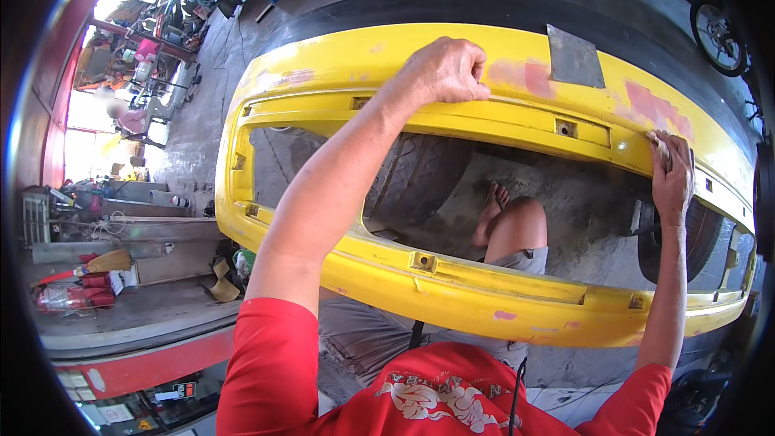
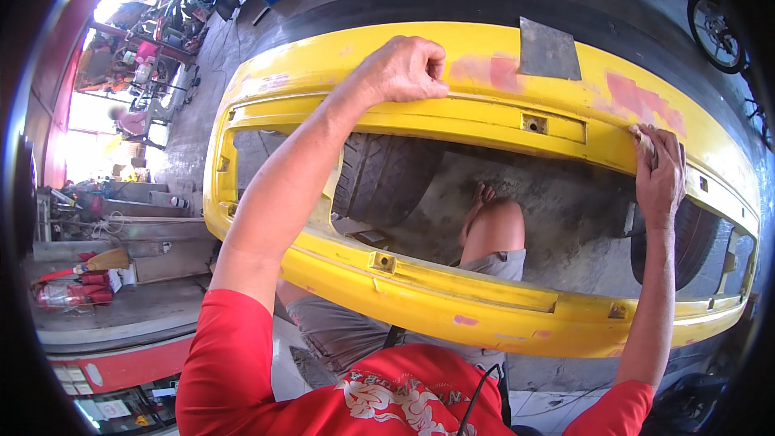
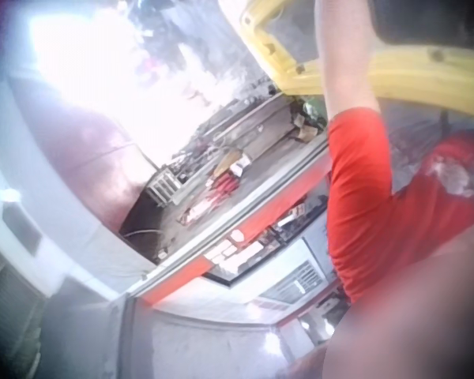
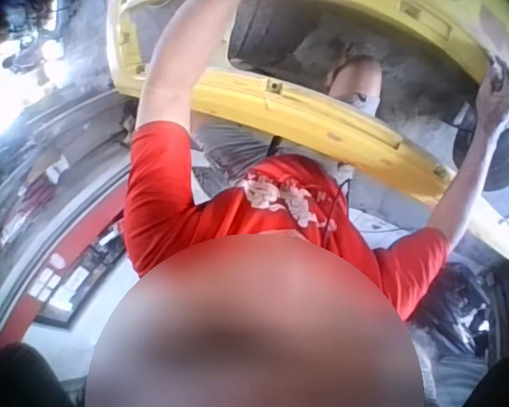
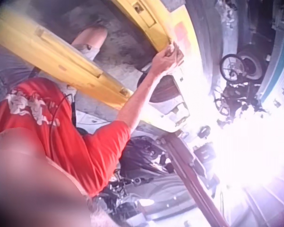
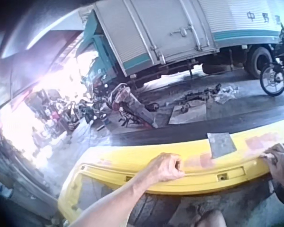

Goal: The person sits on the floor and sands a yellow car bumper with a sanding block, then wipes the surface with a cloth. The person repeatedly sands and wipes different sections of the bumper throughout the clip.

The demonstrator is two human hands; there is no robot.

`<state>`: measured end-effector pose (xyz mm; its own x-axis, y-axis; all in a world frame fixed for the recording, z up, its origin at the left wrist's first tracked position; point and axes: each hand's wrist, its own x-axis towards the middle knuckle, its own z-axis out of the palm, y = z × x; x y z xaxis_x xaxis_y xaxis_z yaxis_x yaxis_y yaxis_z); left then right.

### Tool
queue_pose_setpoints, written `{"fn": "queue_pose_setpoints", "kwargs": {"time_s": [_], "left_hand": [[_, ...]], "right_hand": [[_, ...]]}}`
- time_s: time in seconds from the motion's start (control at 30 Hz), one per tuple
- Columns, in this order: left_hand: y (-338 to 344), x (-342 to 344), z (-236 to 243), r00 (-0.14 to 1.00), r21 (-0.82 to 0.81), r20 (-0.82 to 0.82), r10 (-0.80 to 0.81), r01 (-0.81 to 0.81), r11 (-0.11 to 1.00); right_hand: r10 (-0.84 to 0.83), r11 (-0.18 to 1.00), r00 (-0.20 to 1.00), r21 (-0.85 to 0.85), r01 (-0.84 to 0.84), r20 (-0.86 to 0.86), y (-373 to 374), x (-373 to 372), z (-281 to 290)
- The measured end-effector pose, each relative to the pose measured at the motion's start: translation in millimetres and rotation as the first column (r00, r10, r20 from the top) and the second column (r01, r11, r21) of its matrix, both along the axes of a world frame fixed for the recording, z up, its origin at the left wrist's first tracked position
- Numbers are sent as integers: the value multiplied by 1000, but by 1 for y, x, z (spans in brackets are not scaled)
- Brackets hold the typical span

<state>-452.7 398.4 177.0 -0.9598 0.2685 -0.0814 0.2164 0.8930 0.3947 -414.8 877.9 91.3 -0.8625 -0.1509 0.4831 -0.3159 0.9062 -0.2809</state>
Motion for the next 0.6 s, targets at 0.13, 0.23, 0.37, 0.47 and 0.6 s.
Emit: {"fn": "queue_pose_setpoints", "kwargs": {"time_s": [0.13,0.23,0.37,0.47,0.6], "left_hand": [[-12,7,10,999,14,49,16,-16,1000],[-16,10,7,999,9,19,34,-34,999],[-6,6,0,997,10,20,81,-81,997],[-6,6,1,995,29,55,88,-90,996],[-6,7,1,994,47,53,100,-103,994]], "right_hand": [[-3,1000,1000,3,3,-4,0,1,-2],[0,1000,1000,15,0,-20,0,0,-4],[13,999,1000,38,-12,-14,2,-1,-2],[21,1000,1000,23,-21,-10,2,-2,-1],[-5,1000,1000,4,5,10,0,-1,-2]]}}
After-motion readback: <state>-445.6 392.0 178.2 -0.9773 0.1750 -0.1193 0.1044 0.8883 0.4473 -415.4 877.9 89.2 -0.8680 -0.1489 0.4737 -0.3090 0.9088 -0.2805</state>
